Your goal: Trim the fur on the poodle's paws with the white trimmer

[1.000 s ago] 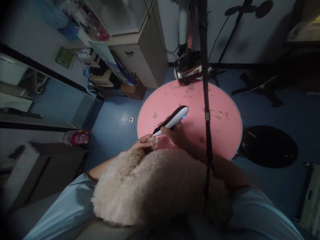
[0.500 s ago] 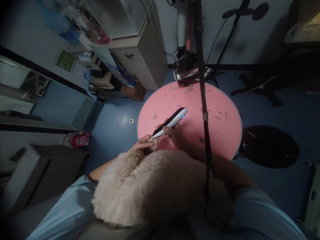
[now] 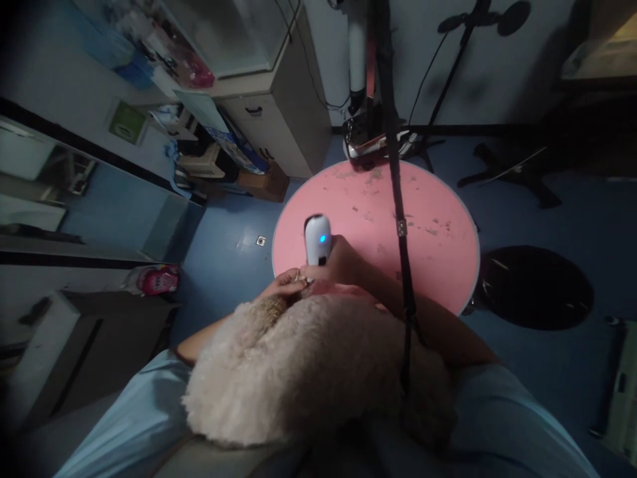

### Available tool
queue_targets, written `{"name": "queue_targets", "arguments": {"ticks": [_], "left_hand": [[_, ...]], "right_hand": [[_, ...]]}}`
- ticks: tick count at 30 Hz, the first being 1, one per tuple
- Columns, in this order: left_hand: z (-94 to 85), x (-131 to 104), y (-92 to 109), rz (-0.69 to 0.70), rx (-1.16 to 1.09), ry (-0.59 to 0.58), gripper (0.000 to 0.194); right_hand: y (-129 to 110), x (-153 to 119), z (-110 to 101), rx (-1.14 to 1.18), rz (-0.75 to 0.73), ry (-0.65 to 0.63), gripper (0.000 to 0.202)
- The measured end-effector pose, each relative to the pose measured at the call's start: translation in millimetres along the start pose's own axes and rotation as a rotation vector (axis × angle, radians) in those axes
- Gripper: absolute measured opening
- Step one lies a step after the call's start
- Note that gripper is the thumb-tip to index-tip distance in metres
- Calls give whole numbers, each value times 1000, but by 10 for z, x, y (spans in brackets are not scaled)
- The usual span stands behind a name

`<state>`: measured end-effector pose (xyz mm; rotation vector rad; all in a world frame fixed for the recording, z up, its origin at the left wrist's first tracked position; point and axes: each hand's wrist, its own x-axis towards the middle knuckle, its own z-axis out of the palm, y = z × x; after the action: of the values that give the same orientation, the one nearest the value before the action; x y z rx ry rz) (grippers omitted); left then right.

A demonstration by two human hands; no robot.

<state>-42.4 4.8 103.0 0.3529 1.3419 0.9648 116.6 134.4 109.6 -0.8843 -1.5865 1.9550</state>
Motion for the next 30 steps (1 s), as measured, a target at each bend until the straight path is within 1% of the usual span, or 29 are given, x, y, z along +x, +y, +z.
{"name": "queue_targets", "arguments": {"ticks": [2, 5, 6, 8, 12, 14, 17, 18, 20, 22, 23, 25, 28, 30], "left_hand": [[10, -6, 1, -4, -50, 18, 49], [-22, 42, -47, 28, -37, 24, 55], [-42, 71, -72, 34, -17, 19, 56], [-85, 127, -118, 36, 22, 14, 59], [-126, 180, -141, 55, 89, 5, 58], [-119, 176, -119, 74, 125, 4, 58], [-96, 158, -80, 92, 157, -3, 58], [-86, 149, -68, 91, 158, 2, 59], [-67, 126, -49, 76, 150, 9, 61], [-50, 98, -34, 66, 141, 8, 61], [-45, 86, -29, 65, 142, 1, 60], [-43, 70, -22, 67, 147, -15, 58], [-59, 74, -17, 75, 154, -10, 56], [-75, 87, -4, 73, 158, -2, 55]], "right_hand": [[58, 69, -75, 76, 13, 92, 23], [159, 142, -159, 206, 52, 135, 35], [182, 143, -169, 212, 73, 143, 34], [197, 111, -161, 178, 100, 160, 27], [134, 18, -83, 75, 92, 163, 22], [112, 5, -49, 26, 93, 139, 23], [128, 21, -21, 37, 115, 95, 22], [139, 27, -15, 53, 119, 108, 21], [159, 33, 0, 64, 108, 182, 21], [172, 24, 18, 42, 61, 248, 23], [178, 15, 27, 27, 41, 254, 25], [194, -14, 40, 7, 24, 220, 25], [254, -70, 41, 49, 31, 137, 20], [322, -99, 42, 102, 28, 96, 24]]}}
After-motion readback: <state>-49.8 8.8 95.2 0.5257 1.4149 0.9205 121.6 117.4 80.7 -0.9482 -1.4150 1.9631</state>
